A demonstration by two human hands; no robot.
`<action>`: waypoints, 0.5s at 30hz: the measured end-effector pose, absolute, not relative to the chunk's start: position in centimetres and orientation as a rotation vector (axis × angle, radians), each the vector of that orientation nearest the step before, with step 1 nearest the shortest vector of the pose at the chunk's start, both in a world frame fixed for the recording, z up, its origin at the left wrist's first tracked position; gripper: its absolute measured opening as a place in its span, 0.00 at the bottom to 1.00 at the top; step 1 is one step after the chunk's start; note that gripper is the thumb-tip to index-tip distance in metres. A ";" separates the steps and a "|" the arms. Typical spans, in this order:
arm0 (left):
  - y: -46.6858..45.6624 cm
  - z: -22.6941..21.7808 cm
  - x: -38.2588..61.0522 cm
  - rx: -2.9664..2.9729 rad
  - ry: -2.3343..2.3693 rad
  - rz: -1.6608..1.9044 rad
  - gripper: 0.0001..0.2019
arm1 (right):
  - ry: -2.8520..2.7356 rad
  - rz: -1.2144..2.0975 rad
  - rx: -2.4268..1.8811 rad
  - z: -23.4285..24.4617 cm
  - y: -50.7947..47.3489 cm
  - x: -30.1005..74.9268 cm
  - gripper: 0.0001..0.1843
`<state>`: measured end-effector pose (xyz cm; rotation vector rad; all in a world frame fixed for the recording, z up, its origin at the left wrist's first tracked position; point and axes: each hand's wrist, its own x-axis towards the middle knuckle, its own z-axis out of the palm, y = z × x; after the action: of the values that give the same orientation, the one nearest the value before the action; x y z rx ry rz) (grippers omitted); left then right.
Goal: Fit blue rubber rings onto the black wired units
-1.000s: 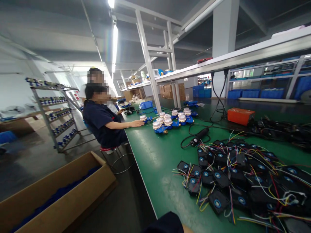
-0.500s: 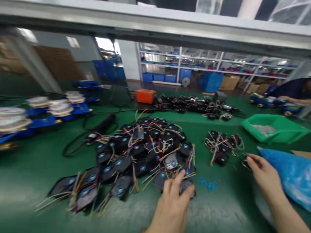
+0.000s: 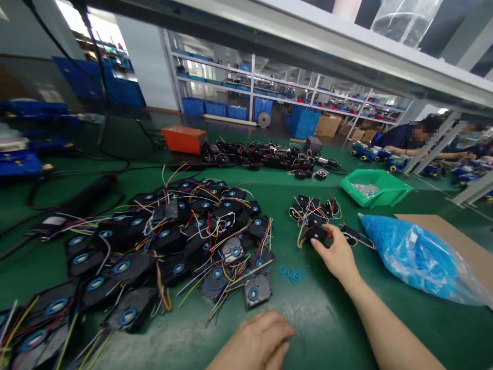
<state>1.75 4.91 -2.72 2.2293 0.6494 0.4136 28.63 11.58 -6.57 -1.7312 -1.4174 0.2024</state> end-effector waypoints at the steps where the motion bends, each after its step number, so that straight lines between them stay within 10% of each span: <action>1: 5.0 -2.8 1.7 2.070 0.706 0.442 0.11 | -1.384 0.231 -1.703 -6.0 10.9 28.3 0.28; 11: 5.4 -3.6 0.9 0.810 0.453 0.589 0.30 | -1.952 1.129 -1.069 -1.3 3.7 21.3 0.36; 15: 4.9 -3.5 1.2 0.790 0.485 0.524 0.24 | -1.926 0.851 -1.363 -2.7 6.3 24.5 0.14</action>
<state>1.25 4.88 -3.52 0.7904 0.4854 0.5240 24.48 6.30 -2.65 -1.3633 -1.9258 0.8513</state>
